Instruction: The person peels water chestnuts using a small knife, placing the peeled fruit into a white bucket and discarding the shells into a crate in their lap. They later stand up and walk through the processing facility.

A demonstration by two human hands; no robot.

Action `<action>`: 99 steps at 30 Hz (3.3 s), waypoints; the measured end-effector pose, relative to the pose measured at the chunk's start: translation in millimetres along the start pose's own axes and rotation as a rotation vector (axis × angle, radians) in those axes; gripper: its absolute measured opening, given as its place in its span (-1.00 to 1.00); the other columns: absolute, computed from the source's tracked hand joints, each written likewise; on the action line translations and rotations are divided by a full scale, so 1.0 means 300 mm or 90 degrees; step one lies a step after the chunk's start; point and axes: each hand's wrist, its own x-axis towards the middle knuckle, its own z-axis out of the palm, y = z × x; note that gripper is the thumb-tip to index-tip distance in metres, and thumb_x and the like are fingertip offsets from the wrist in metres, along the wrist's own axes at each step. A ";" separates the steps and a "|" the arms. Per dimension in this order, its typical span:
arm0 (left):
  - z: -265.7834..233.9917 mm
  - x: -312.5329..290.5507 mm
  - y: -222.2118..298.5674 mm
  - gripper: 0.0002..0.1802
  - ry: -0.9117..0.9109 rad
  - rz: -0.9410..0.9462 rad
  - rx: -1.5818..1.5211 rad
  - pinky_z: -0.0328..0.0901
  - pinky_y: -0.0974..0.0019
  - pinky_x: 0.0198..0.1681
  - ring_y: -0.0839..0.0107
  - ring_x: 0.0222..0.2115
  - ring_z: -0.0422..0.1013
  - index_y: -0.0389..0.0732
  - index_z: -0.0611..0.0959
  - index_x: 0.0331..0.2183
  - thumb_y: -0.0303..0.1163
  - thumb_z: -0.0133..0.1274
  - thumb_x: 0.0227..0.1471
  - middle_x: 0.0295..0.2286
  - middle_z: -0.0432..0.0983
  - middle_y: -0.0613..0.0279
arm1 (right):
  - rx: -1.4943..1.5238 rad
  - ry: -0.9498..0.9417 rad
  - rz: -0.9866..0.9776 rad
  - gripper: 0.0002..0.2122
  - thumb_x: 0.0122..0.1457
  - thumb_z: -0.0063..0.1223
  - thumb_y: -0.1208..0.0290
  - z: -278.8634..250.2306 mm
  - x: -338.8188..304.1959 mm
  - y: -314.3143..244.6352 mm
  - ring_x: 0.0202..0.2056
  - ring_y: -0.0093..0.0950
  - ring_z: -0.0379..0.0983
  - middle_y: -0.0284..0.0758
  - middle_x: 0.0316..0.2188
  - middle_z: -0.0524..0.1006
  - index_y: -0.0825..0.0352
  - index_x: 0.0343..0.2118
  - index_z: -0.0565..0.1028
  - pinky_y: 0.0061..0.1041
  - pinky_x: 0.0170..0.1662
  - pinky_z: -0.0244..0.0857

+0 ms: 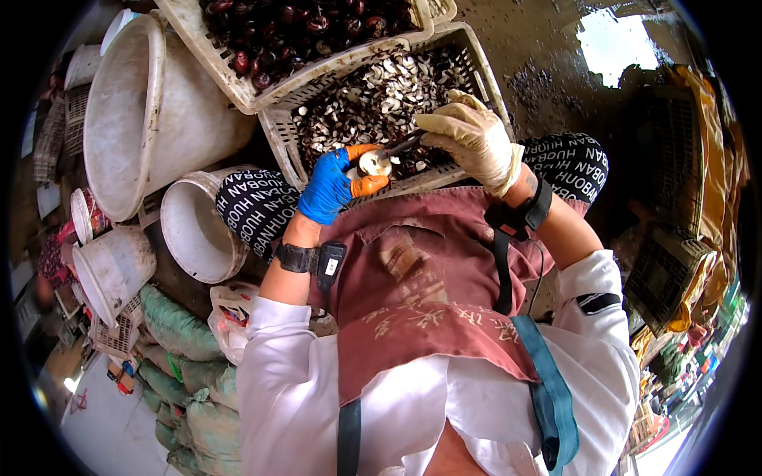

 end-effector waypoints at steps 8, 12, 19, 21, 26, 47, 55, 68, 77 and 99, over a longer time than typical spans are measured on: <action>0.011 -0.005 0.079 -0.48 -0.273 -0.144 -0.101 0.27 0.47 -0.15 0.57 -0.30 0.39 -0.30 0.55 -0.19 -0.37 0.29 -0.28 -0.33 0.53 0.27 | 0.198 -0.131 -0.187 -0.74 -0.14 0.22 0.38 0.008 0.020 0.050 -0.40 -0.37 0.39 -0.39 -0.45 0.50 0.27 -0.32 0.54 -0.41 -0.25 0.30; -0.017 0.022 0.082 -0.51 -0.338 -0.132 -0.082 0.28 0.47 -0.16 0.59 -0.31 0.39 -0.27 0.55 -0.19 -0.36 0.28 -0.26 -0.34 0.53 0.28 | 0.379 -0.185 0.024 -0.81 -0.10 0.19 0.52 0.019 0.013 0.058 -0.33 -0.45 0.46 -0.31 -0.35 0.54 0.31 -0.35 0.55 -0.52 -0.26 0.34; -0.045 0.032 0.061 -0.39 -0.055 0.002 0.106 0.27 0.48 -0.16 0.58 -0.29 0.35 -0.26 0.48 -0.10 -0.48 0.30 -0.30 -0.31 0.48 0.33 | 0.663 -0.076 0.557 -0.80 0.07 0.07 0.48 0.066 -0.036 0.028 -0.45 -0.72 0.38 -0.41 -0.42 0.52 0.43 -0.24 0.50 -0.72 -0.36 0.32; -0.030 0.034 0.075 -0.38 0.006 0.030 0.165 0.28 0.47 -0.17 0.56 -0.28 0.36 -0.24 0.49 -0.11 -0.46 0.31 -0.32 -0.28 0.49 0.30 | 0.601 -0.015 0.559 -0.80 0.06 0.09 0.45 0.094 -0.055 0.036 -0.44 -0.70 0.40 -0.42 -0.43 0.53 0.40 -0.25 0.51 -0.71 -0.36 0.32; 0.001 0.023 0.093 -0.40 0.129 0.114 0.268 0.30 0.45 -0.19 0.52 -0.30 0.39 -0.22 0.50 -0.13 -0.45 0.31 -0.31 -0.27 0.50 0.22 | 0.262 0.032 0.356 -0.82 -0.01 0.14 0.40 0.073 -0.039 -0.002 -0.44 -0.52 0.46 -0.32 -0.45 0.55 0.29 -0.31 0.55 -0.58 -0.34 0.33; 0.069 0.091 0.034 -0.40 0.218 0.217 0.354 0.35 0.33 -0.29 0.28 -0.35 0.45 -0.19 0.51 -0.17 -0.28 0.33 -0.34 -0.33 0.49 0.10 | 1.042 0.117 0.792 -0.91 0.12 0.00 0.34 0.227 -0.004 -0.067 -0.54 -0.68 0.38 -0.51 -0.54 0.46 0.22 -0.41 0.46 -0.63 -0.44 0.38; 0.042 0.099 0.024 -0.55 0.136 0.064 0.401 0.34 0.35 -0.32 0.35 -0.41 0.44 -0.27 0.54 -0.23 -0.52 0.22 -0.30 -0.38 0.50 0.12 | 0.643 0.083 0.554 -0.84 0.05 0.09 0.49 0.226 0.018 -0.090 -0.50 -0.76 0.30 -0.46 -0.51 0.47 0.43 -0.30 0.50 -0.76 -0.43 0.23; 0.042 0.056 -0.013 -0.47 0.229 0.098 -0.035 0.33 0.45 -0.19 0.53 -0.32 0.40 -0.26 0.44 -0.06 -0.66 0.12 -0.16 -0.27 0.46 0.28 | 0.570 0.090 0.570 -0.81 0.03 0.12 0.47 0.151 -0.088 -0.004 -0.46 -0.74 0.35 -0.44 -0.43 0.53 0.38 -0.27 0.53 -0.74 -0.39 0.26; 0.046 0.048 -0.044 -0.46 0.235 0.133 0.058 0.29 0.45 -0.15 0.52 -0.24 0.34 -0.28 0.45 -0.08 -0.61 0.17 -0.19 -0.19 0.42 0.26 | 0.390 -0.006 0.532 -0.83 0.02 0.13 0.41 0.102 -0.062 0.010 -0.59 -0.72 0.31 -0.40 -0.61 0.50 0.34 -0.32 0.55 -0.68 -0.51 0.24; 0.165 0.047 -0.046 -0.42 0.181 -0.016 -0.156 0.32 0.48 -0.23 0.55 -0.32 0.37 -0.26 0.45 -0.07 -0.58 0.22 -0.23 -0.31 0.44 0.33 | 0.547 0.087 0.561 -0.82 -0.01 0.15 0.48 0.217 -0.013 0.038 -0.44 -0.68 0.42 -0.32 -0.41 0.57 0.42 -0.33 0.54 -0.70 -0.33 0.32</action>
